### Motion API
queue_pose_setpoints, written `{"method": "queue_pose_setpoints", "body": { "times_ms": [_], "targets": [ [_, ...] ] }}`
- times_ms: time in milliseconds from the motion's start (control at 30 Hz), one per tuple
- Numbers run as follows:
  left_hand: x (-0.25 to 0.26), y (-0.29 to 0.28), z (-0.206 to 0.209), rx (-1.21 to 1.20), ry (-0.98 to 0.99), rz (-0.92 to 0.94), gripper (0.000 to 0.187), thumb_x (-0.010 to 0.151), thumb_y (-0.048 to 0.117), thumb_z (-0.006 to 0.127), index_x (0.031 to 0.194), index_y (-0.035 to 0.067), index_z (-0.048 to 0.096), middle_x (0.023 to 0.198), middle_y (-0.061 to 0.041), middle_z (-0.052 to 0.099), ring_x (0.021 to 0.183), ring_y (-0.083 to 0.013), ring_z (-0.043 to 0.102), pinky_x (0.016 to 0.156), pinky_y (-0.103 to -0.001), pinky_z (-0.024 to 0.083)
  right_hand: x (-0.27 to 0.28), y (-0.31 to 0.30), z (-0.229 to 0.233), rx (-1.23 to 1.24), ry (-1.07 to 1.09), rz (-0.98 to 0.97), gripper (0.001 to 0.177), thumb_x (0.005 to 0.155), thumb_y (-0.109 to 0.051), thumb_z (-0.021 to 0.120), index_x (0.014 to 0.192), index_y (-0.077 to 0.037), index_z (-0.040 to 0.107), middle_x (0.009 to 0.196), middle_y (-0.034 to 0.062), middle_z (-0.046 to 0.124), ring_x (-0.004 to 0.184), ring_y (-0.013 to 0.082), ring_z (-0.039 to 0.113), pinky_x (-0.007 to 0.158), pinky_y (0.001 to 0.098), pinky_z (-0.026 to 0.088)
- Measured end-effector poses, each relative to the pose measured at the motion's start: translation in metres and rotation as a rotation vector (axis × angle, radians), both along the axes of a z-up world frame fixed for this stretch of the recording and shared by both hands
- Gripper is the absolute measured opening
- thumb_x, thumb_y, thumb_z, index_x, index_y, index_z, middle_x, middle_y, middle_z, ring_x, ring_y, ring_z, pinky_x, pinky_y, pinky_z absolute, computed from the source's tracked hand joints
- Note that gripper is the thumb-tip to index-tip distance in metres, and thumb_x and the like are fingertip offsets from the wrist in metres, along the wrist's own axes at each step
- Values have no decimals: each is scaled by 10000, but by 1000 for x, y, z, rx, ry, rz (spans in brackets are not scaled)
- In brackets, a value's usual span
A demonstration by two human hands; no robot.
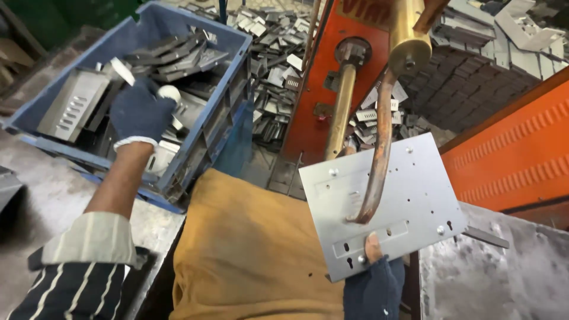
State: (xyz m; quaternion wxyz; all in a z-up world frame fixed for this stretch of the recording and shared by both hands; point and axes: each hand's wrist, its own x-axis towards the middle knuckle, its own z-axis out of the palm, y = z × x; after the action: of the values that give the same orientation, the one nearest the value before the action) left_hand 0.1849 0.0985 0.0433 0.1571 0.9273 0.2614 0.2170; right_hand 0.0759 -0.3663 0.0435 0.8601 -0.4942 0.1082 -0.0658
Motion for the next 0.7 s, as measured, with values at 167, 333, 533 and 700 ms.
{"method": "queue_pose_setpoints", "body": {
  "times_ms": [167,333,533,700],
  "targets": [
    [-19,-58,29,-511,-270,-73,477,876,523,657,1068,89,703,893,-174,696,824,-347,664,732,-460,517,0,8,6,-9,-2,-16,597,948,-102,595,1517,-26,432,1326,120,615,1112,231,641,883,433,569],
    [-49,-152,-53,-1361,-418,-229,564,882,640,590,1054,108,673,755,-75,628,653,-241,598,575,-363,469,-14,17,32,-13,59,-16,588,940,-131,637,1490,-22,461,1305,102,615,1083,203,630,860,398,528],
    [-95,-264,-111,-2398,-545,-352,676,890,778,507,1036,131,637,589,42,542,449,-116,516,388,-248,410,-21,23,41,-36,30,2,609,886,-124,671,1457,-31,483,1299,75,631,1123,183,618,928,380,531],
    [-114,-317,-64,-2038,-360,-162,642,911,741,479,962,131,674,590,53,507,473,-82,483,414,-249,387,-26,11,29,-81,45,37,590,894,-151,701,1430,-3,502,1270,79,624,1095,184,604,911,374,516]
  ]
}}
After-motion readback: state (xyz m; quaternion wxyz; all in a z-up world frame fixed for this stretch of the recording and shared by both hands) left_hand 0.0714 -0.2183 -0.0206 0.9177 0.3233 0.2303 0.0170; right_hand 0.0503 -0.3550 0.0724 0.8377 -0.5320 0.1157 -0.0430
